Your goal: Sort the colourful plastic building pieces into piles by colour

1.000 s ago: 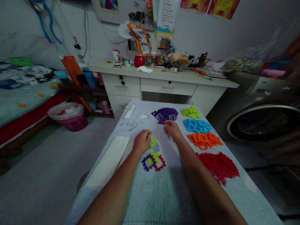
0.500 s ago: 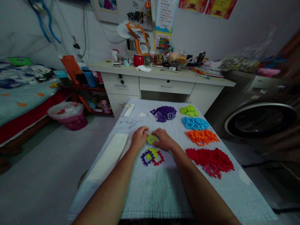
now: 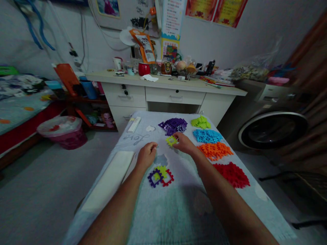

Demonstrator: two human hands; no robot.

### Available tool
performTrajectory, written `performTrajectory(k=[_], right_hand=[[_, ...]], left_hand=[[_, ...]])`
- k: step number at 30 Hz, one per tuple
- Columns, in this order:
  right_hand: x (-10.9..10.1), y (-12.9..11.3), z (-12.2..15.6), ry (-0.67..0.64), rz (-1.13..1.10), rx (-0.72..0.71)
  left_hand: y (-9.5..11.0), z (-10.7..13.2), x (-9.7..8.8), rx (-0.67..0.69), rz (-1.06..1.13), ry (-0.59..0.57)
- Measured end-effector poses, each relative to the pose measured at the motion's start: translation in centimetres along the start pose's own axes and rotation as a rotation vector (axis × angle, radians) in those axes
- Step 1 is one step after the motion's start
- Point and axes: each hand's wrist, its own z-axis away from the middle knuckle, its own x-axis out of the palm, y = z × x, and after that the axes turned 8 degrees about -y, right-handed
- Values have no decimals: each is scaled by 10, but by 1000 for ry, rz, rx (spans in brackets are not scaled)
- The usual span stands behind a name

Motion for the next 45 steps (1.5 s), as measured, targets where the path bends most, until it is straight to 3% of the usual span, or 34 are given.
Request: performTrajectory(k=[5,10,14,18,26,33,39,45], right_hand=[[-60,46,-25,200,34,97],[-109,103,-41,405,85,386],[-127,141,-50,472,119,543],[-130,163,-61,434,187,616],[-126,166,-78,481,271,658],[-124,168,-86,439,312,702],[-125,163,-78,427,304,686],[-131,142,-60,444,337,614]], left_hand=[[0,-1,0,-6,-19,-6],[6,0,-1,-29,-18,-21],[9,0,-2,-44,-34,-53],[11,1,-4,-47,-48,-60],[15,1,-4,-53,-74,-61],[10,0,-3,-37,-56,-65],[12,1,-4,-47,-59,-64],[14,1,-5,-38,-60,-61]])
